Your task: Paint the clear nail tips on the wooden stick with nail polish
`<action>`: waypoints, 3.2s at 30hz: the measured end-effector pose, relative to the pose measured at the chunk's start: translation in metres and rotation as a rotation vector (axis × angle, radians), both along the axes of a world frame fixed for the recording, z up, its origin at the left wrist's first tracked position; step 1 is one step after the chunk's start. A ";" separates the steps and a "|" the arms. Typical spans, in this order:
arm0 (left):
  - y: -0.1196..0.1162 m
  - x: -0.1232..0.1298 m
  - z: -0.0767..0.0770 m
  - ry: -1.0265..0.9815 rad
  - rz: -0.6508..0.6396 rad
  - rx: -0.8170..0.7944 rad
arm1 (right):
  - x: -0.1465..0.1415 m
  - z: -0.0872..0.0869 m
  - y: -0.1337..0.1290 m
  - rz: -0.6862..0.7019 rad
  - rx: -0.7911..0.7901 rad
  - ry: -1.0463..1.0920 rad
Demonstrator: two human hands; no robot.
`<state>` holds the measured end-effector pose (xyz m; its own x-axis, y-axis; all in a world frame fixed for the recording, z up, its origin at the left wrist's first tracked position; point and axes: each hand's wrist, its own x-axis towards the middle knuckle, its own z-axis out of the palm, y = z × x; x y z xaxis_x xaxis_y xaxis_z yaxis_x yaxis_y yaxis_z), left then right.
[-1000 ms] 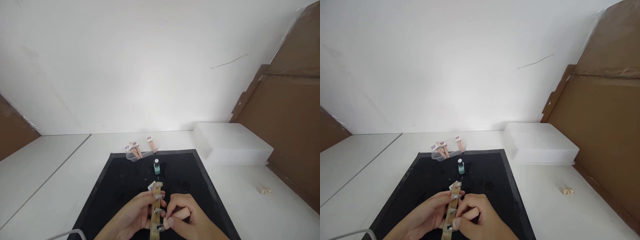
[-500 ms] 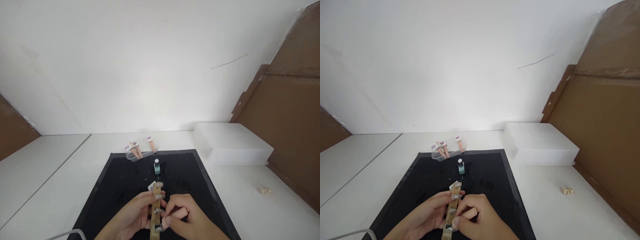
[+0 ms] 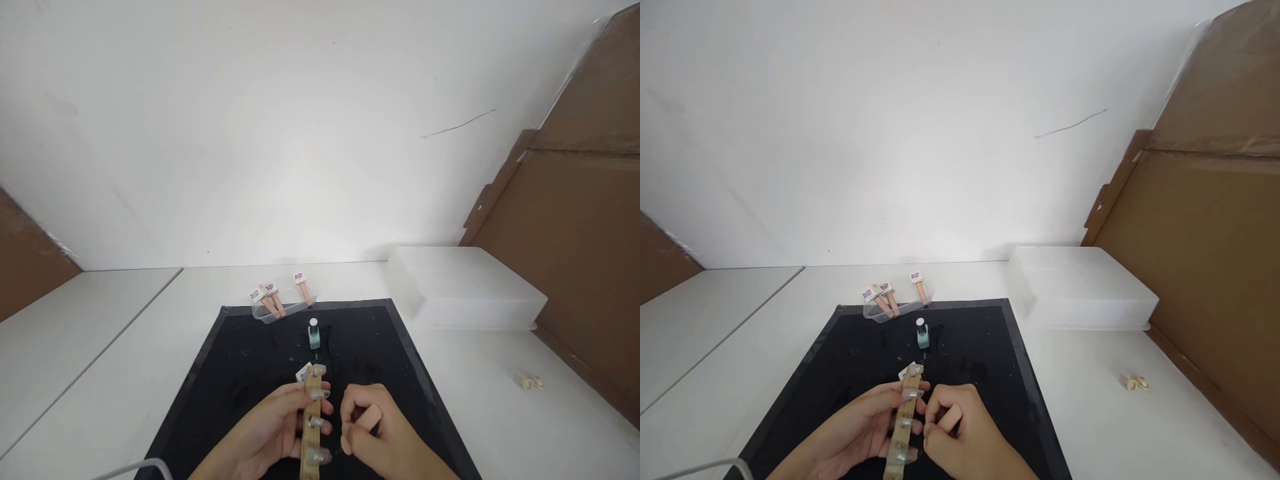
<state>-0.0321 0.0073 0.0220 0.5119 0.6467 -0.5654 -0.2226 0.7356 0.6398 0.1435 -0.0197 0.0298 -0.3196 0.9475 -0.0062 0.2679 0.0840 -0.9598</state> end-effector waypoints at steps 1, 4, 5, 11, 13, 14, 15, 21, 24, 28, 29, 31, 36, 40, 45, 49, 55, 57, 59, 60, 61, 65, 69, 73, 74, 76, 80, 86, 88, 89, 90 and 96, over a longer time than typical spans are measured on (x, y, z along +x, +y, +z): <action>0.000 0.000 0.000 -0.015 0.000 0.000 | 0.000 0.001 0.000 -0.003 0.006 0.006; 0.001 0.000 0.000 -0.012 -0.002 -0.005 | 0.001 0.002 0.000 0.016 0.028 0.054; 0.001 0.000 0.000 -0.001 -0.004 -0.004 | 0.002 0.003 0.000 0.025 0.036 0.072; -0.001 0.001 0.001 0.055 -0.009 0.010 | 0.003 0.009 -0.002 0.091 0.066 0.104; -0.002 0.001 0.002 0.061 -0.001 0.004 | 0.004 0.011 -0.003 0.091 0.073 0.054; -0.002 0.001 0.002 0.060 0.003 0.002 | 0.004 0.012 -0.003 0.086 0.077 0.019; -0.001 0.001 0.002 0.058 0.005 0.001 | 0.004 0.012 -0.004 0.082 0.080 -0.013; 0.000 0.001 0.002 0.058 0.006 0.004 | 0.001 0.010 -0.004 0.074 0.037 -0.057; 0.000 0.001 0.000 0.061 -0.011 0.009 | 0.000 0.007 -0.003 0.086 0.013 -0.026; 0.000 0.000 -0.001 0.037 -0.025 0.021 | 0.000 0.006 -0.003 0.099 -0.095 0.023; 0.000 0.000 -0.001 0.036 -0.024 0.022 | -0.001 0.006 -0.003 0.089 -0.112 0.019; 0.000 0.000 -0.001 0.038 -0.021 0.018 | -0.001 0.006 -0.002 0.064 -0.108 0.006; 0.000 0.001 -0.001 0.027 -0.021 0.008 | -0.002 0.006 0.000 0.016 -0.081 0.018; 0.000 0.000 -0.001 0.005 -0.020 0.005 | -0.001 0.005 0.000 0.023 -0.092 0.122; -0.001 0.000 -0.001 0.018 -0.035 0.022 | -0.001 0.006 0.001 0.008 -0.111 0.195; 0.000 0.001 -0.002 0.012 -0.049 0.034 | -0.002 0.007 0.001 0.020 -0.114 0.171; 0.000 0.002 -0.001 0.023 -0.047 0.028 | -0.003 0.006 0.000 0.074 -0.209 0.197; 0.000 0.002 0.000 0.028 -0.044 0.031 | -0.003 0.005 0.000 0.075 -0.217 0.192; -0.001 0.002 0.001 0.031 -0.046 0.033 | -0.003 0.005 0.000 0.060 -0.230 0.181; -0.001 0.002 0.001 0.035 -0.047 0.033 | -0.003 0.005 0.001 0.049 -0.242 0.176; -0.001 0.002 0.001 0.040 -0.046 0.032 | -0.003 0.006 0.001 0.039 -0.255 0.175; -0.001 0.002 0.001 0.050 -0.043 0.025 | -0.004 0.006 0.002 0.003 -0.279 0.174; -0.001 0.001 0.000 0.052 -0.040 0.014 | -0.004 0.003 0.003 -0.001 -0.298 0.179; 0.000 0.000 -0.004 0.028 -0.043 0.015 | -0.003 -0.002 0.003 -0.003 -0.293 0.176; 0.001 -0.001 -0.005 0.016 -0.043 0.014 | -0.003 -0.002 0.003 -0.003 -0.291 0.177; 0.002 -0.001 -0.006 0.003 -0.034 0.012 | -0.003 -0.002 0.002 -0.004 -0.289 0.178; 0.001 -0.001 -0.006 0.009 -0.028 0.007 | -0.004 -0.002 0.003 -0.003 -0.275 0.174; -0.001 -0.001 -0.005 0.005 -0.001 -0.004 | -0.001 -0.006 0.004 -0.008 -0.255 0.166; -0.001 0.000 -0.004 0.004 0.005 -0.009 | -0.001 -0.008 0.005 -0.014 -0.238 0.170; -0.001 0.000 -0.004 0.002 0.006 -0.011 | -0.001 -0.008 0.005 -0.018 -0.238 0.173; -0.001 0.000 -0.004 0.000 0.008 -0.010 | -0.001 -0.008 0.005 -0.022 -0.238 0.177; 0.000 0.000 -0.004 -0.002 -0.001 -0.009 | -0.001 -0.005 0.006 -0.040 -0.194 0.229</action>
<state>-0.0325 0.0070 0.0182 0.5133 0.6414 -0.5702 -0.2231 0.7413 0.6330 0.1426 -0.0135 0.0252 -0.2963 0.9475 -0.1198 0.0417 -0.1125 -0.9928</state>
